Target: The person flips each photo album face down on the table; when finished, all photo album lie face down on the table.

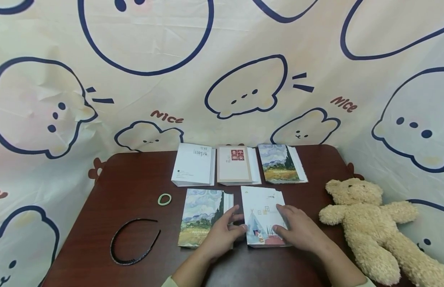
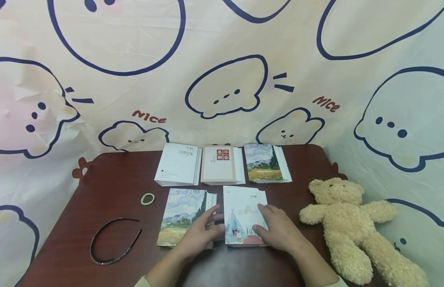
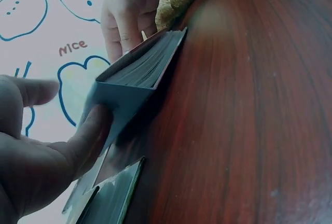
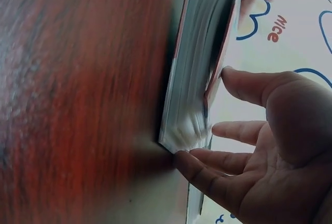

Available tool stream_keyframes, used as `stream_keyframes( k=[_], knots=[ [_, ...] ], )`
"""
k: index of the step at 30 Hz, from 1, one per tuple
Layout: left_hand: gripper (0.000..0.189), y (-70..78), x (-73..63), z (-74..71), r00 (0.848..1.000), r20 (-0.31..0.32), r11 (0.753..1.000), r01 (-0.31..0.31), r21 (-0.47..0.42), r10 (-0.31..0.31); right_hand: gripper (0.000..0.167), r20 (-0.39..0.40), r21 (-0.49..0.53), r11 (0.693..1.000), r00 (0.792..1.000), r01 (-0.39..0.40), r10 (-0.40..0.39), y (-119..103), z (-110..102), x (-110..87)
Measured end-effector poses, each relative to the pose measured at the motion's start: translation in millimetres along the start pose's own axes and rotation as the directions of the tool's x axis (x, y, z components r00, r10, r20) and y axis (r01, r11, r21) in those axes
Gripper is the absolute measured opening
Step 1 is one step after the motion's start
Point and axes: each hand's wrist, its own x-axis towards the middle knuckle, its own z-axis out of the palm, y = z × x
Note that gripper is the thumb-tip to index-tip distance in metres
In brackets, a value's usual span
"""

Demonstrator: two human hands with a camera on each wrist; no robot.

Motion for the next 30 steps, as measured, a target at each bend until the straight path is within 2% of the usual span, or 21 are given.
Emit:
stream_keyframes(
  k=[5,13,21,30],
  knots=[
    [0.066,0.4,0.2,0.2,0.999,0.02,0.995,-0.024,-0.094,0.026,0.07,0.025,0.064,0.998,1.0,-0.014,0.012,0,-1,-0.2],
    [0.063,8.5,0.6,-0.6,0.999,0.028,0.999,0.016,-0.052,-0.014,0.071,0.051,0.107,0.994,0.999,-0.006,0.0,-1,-7,0.1],
    [0.065,10.7,2.8,1.9,0.997,-0.037,0.998,-0.069,-0.001,0.069,0.07,0.068,0.156,0.988,0.997,0.016,-0.027,-1,-8,2.0],
    [0.064,13.6,3.9,1.2,0.99,-0.004,0.982,-0.141,-0.126,0.141,0.069,0.102,0.29,0.957,0.995,-0.019,-0.011,-5,-6,3.5]
  ],
)
